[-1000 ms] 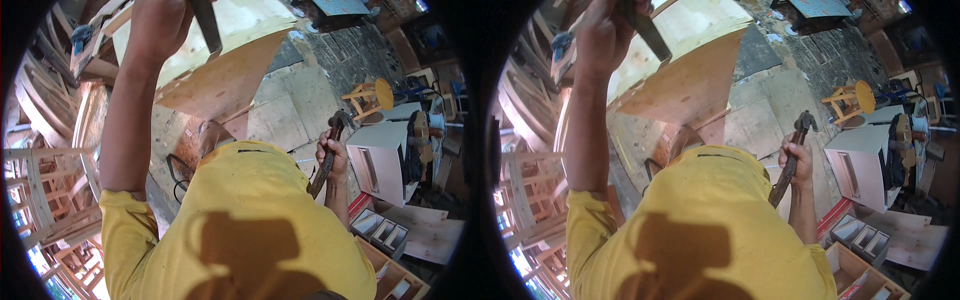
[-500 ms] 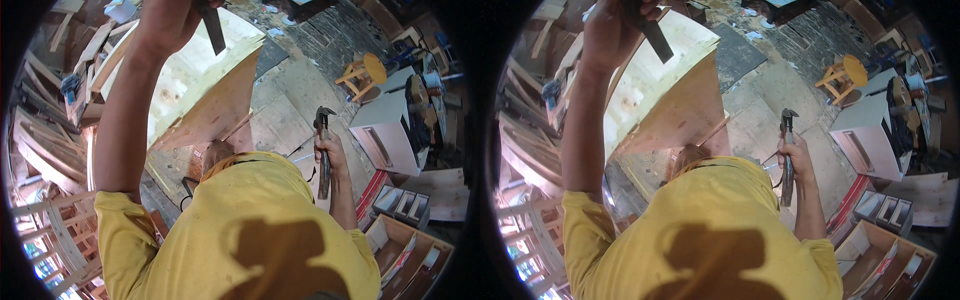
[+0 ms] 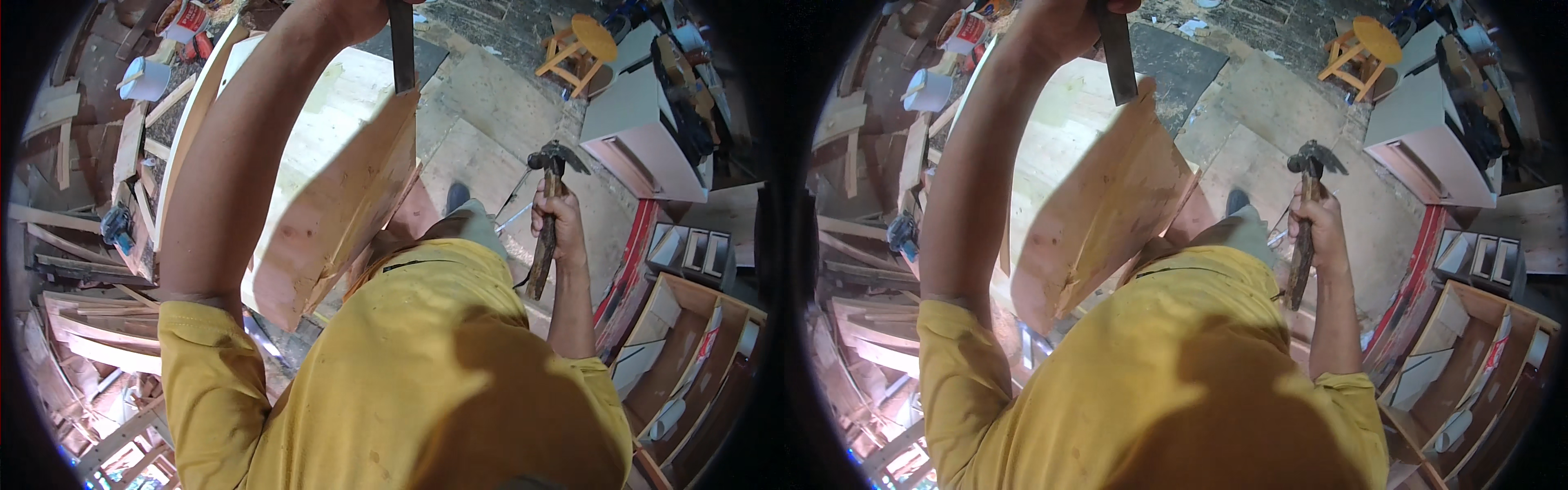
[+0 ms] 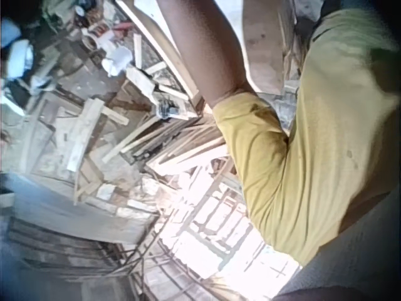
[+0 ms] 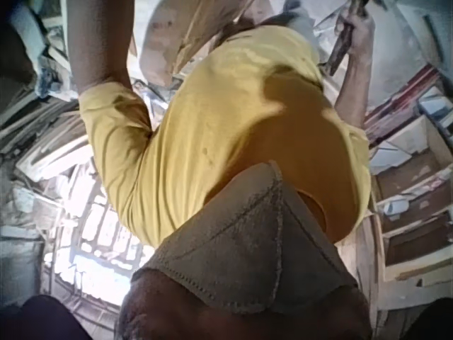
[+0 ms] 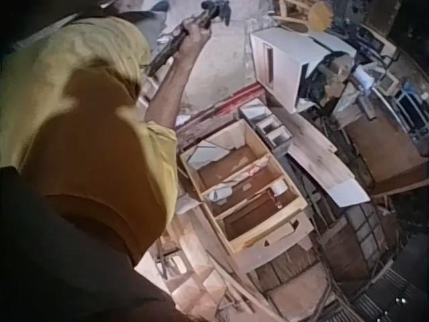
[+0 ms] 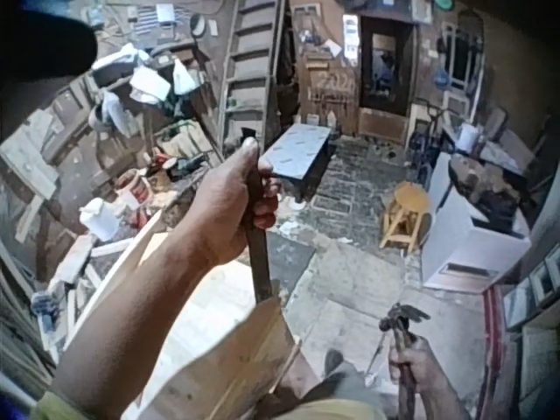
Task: Using a hammer and chisel to shape or trim a wooden structure.
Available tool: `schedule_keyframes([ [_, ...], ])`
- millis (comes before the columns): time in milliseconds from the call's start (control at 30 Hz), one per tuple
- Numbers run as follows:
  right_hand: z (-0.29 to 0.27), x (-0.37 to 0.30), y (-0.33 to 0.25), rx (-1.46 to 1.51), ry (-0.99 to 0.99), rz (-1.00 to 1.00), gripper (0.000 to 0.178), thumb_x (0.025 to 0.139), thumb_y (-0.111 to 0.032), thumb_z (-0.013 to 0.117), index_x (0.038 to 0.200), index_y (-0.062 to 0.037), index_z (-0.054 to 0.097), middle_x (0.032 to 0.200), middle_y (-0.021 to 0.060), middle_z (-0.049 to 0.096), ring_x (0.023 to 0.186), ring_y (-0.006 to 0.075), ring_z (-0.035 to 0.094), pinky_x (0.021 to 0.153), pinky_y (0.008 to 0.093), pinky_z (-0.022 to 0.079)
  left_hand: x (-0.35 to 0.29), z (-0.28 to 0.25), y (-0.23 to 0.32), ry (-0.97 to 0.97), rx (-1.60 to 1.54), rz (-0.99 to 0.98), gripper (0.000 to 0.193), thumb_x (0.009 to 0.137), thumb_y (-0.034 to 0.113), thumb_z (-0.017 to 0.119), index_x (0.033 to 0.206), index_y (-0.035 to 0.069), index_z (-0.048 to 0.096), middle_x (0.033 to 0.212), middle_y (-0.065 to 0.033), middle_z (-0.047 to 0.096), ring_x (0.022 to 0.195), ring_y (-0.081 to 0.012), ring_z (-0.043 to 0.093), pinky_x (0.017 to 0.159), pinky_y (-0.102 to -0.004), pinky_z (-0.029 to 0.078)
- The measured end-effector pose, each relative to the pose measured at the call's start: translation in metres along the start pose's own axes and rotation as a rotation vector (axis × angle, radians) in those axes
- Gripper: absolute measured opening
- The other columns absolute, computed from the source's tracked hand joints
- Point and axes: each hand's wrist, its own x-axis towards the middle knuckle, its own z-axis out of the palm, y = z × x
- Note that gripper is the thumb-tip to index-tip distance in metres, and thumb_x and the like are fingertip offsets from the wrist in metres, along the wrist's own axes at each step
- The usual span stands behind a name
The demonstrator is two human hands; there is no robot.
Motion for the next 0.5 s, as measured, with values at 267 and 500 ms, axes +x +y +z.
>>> schedule_keyframes([
  [267,-0.018,0.066,-0.009,0.065,-0.096,0.063,0.021,0.081,-0.007,0.056,0.102,-0.0036,0.052,0.063,0.002,0.049,0.044,0.0115,0.049,0.038,0.0246,0.044,0.048,0.0,-0.036,0.046,0.081,-0.109,0.038,0.103,0.042,0.035,0.08,0.013,0.043,0.066,0.0006,0.042,0.05,-0.01,0.03,0.047,-0.0267,0.025],
  [500,-0.02,0.091,-0.02,0.085,-0.15,0.075,0.022,0.082,-0.007,0.054,0.104,-0.003,0.051,0.064,0.0022,0.049,0.045,0.0109,0.048,0.039,0.0239,0.044,0.057,0.013,-0.043,0.011,0.223,-0.171,0.038,0.102,0.04,0.039,0.074,0.015,0.043,0.061,0.0041,0.036,0.049,-0.0087,0.027,0.047,-0.0266,0.022],
])
